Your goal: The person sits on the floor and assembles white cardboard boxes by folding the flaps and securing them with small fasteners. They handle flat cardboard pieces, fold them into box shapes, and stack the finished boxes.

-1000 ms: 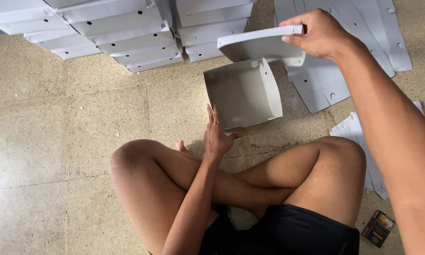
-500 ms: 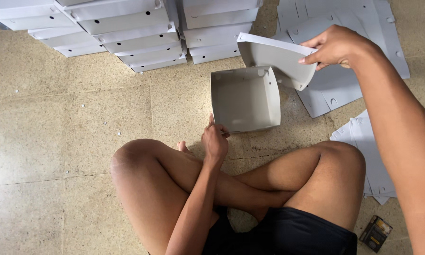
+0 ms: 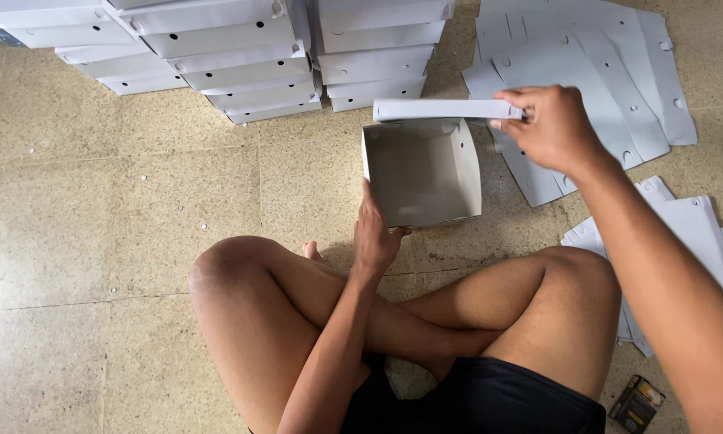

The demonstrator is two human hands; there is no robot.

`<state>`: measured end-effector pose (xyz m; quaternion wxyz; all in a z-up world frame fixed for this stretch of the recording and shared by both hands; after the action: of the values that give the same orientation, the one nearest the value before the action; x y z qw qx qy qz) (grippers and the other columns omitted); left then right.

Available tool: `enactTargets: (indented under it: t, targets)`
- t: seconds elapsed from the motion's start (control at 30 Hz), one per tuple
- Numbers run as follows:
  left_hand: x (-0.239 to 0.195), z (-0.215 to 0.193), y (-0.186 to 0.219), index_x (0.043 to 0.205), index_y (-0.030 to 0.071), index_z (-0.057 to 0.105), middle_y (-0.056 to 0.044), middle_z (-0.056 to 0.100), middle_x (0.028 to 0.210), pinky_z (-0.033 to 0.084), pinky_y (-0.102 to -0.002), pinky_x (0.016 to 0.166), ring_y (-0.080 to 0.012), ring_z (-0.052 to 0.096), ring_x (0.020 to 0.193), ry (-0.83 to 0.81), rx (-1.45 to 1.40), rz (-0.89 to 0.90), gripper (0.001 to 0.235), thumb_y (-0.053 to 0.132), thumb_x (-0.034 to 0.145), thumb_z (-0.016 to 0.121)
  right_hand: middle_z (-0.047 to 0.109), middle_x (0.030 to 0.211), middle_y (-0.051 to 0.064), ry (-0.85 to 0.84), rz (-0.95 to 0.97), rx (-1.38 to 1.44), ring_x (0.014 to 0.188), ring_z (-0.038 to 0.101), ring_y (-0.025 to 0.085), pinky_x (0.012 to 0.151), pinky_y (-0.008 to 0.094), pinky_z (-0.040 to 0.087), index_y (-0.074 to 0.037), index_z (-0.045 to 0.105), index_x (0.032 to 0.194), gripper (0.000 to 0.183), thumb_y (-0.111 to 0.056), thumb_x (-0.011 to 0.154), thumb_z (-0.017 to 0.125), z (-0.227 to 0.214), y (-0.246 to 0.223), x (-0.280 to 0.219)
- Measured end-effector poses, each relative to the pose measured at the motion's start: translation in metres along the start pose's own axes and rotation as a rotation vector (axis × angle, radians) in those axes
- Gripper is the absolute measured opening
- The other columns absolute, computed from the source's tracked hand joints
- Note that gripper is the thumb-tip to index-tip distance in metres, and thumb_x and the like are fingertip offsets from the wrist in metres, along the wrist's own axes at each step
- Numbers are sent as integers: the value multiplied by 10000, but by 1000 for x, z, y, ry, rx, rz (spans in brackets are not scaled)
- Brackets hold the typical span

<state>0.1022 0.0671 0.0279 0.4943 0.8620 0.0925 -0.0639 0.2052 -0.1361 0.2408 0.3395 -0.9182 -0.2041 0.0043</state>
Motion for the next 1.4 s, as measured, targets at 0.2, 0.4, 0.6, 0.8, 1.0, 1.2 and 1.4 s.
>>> enactTargets:
  t: [0.2, 0.4, 0.6, 0.8, 1.0, 1.2, 1.4]
  targets:
    - [-4, 2, 5, 1613, 90, 94, -208, 276, 1636, 406, -620, 1046, -424, 391, 1430, -32, 115, 79, 1112, 88, 776, 826, 591, 1294, 346, 10, -44, 185, 1127, 573, 517, 930, 510, 559, 139, 608, 1274, 373, 162, 904, 654, 21, 7, -11]
    - [-4, -1, 1, 1591, 18, 155, -214, 269, 1635, 430, -559, 1048, -375, 432, 1417, -39, 168, -7, 1125, 216, 749, 874, 538, 1378, 365, -82, -17, 11, 1205, 542, 541, 1021, 577, 491, 122, 611, 1173, 317, 94, 866, 687, 36, -2, -42]
    - [-8, -4, 6, 1580, 20, 174, -240, 272, 1622, 423, -569, 1069, -434, 405, 1417, -3, 58, -14, 1203, 134, 649, 927, 288, 1515, 459, -73, 128, 3, 1316, 383, 629, 1100, 699, 350, 72, 522, 1231, 356, 101, 892, 628, 72, 42, -98]
    - [-4, -11, -19, 1575, 126, 50, -306, 493, 1375, 420, -681, 1058, -548, 467, 1308, 197, -298, -7, 1357, -9, 573, 957, 357, 1504, 418, 139, 14, -10, 1252, 477, 598, 1015, 631, 442, -83, 541, 1453, 580, 17, 898, 678, 99, 43, -130]
    - [-8, -23, -9, 1479, 156, 494, -262, 595, 1323, 445, -676, 1037, -547, 469, 1310, 256, -352, 100, 855, -146, 730, 776, 313, 1481, 464, 158, 116, 46, 1236, 503, 573, 1021, 611, 446, -199, 565, 1458, 611, -31, 889, 712, 108, 55, -137]
    - [3, -3, -27, 1481, 122, 505, -257, 598, 1366, 455, -573, 1083, -461, 520, 1295, 223, -262, 128, 818, -143, 751, 763, 478, 1344, 465, 200, 135, 74, 1131, 577, 561, 802, 477, 581, -146, 613, 1426, 641, 8, 818, 749, 111, 71, -141]
    - [9, -3, -30, 1482, 53, 494, -299, 642, 1262, 495, -539, 1039, -486, 596, 1215, 255, -185, 249, 834, -180, 726, 756, 556, 1338, 346, 185, 148, 254, 1087, 597, 521, 786, 477, 576, -163, 631, 1382, 750, 19, 675, 802, 127, 92, -142]
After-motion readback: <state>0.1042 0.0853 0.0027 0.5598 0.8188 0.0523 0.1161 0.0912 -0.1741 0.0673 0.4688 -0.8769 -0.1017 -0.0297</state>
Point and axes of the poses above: each hand's wrist, its own x-axis towards the middle knuckle, its own z-axis out of the palm, y = z × x, the point moved 10 cm from there along x, towards the middle knuckle
